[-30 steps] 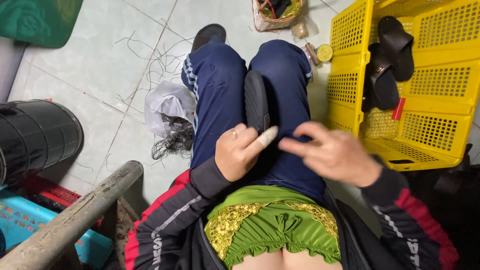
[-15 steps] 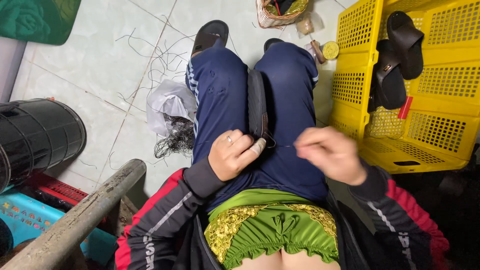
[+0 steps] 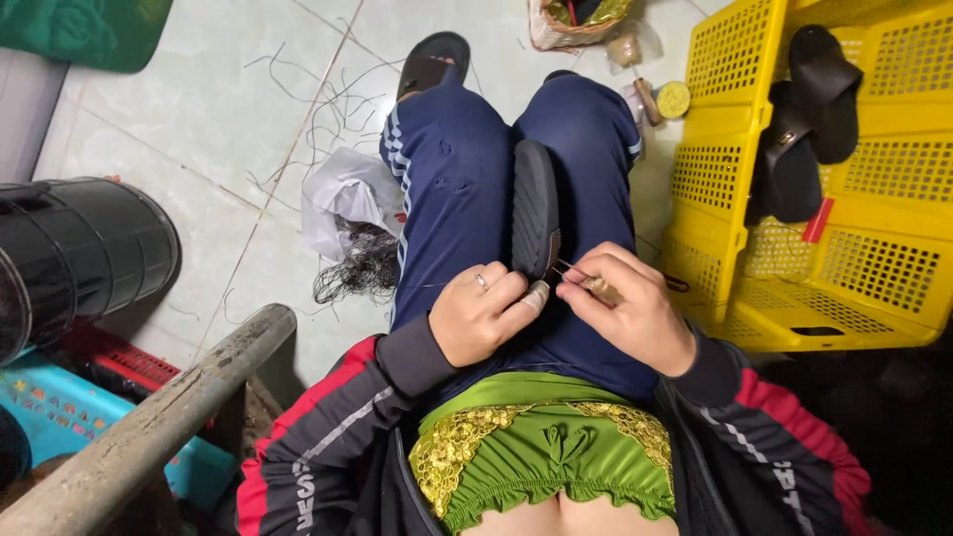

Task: Hand-sewing a rubber sole onto a shoe using a needle and thread while sitting on the floor.

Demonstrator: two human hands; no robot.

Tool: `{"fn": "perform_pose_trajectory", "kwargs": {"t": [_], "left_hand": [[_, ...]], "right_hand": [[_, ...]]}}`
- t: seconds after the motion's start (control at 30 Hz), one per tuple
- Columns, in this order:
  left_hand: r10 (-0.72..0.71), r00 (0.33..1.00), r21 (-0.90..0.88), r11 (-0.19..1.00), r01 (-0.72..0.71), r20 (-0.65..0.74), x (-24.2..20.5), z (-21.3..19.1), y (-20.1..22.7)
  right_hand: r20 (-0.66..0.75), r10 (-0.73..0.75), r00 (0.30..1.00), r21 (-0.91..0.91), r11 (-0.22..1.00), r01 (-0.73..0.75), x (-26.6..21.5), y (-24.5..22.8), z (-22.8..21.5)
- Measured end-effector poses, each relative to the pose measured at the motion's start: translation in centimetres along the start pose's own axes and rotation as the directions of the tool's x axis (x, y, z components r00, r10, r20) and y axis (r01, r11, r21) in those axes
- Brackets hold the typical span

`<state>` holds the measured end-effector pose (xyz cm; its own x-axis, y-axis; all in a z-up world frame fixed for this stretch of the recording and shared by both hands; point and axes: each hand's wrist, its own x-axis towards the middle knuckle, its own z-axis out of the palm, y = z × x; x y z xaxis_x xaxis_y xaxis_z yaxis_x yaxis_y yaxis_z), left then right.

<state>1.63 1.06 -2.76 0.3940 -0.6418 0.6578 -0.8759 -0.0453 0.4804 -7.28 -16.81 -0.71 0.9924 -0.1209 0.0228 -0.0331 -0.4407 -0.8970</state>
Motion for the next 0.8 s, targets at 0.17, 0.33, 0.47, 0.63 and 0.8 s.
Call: {"fn": "perform_pose_trajectory", "kwargs": {"t": [0.17,0.33,0.47,0.63,0.8], "left_hand": [[0.003,1.0,0.03,1.0,-0.003,0.013,-0.3,0.6,0.0],[-0.295,0.947,0.024,0.955,0.295,0.127,1.4,-2.4,0.2],[-0.49,0.825,0.295,0.862,0.412,0.282,1.9,-3.2,0.0],[-0.476,0.778,-0.066,0.836,0.545,0.41,2.3,-3.5,-0.6],[-0.48,0.733,-0.625,0.398,0.672,0.482,3.4,-4.5,-2.7]], "right_hand": [[0.179,0.213,0.961,0.661,0.697,-0.278,-0.9,1.2,-0.2],[0.192,0.291,0.937,0.976,-0.152,-0.153,-2.0,2.8,-4.8],[-0.268,0.501,0.823,0.908,0.418,0.042,-1.5,1.9,-7.0],[0.108,-0.171,0.979,-0.204,0.96,0.19,1.3,-0.6,-3.1],[0.156,-0.04,0.987,-0.073,0.996,0.051,0.8,-1.1,-2.2]]}}
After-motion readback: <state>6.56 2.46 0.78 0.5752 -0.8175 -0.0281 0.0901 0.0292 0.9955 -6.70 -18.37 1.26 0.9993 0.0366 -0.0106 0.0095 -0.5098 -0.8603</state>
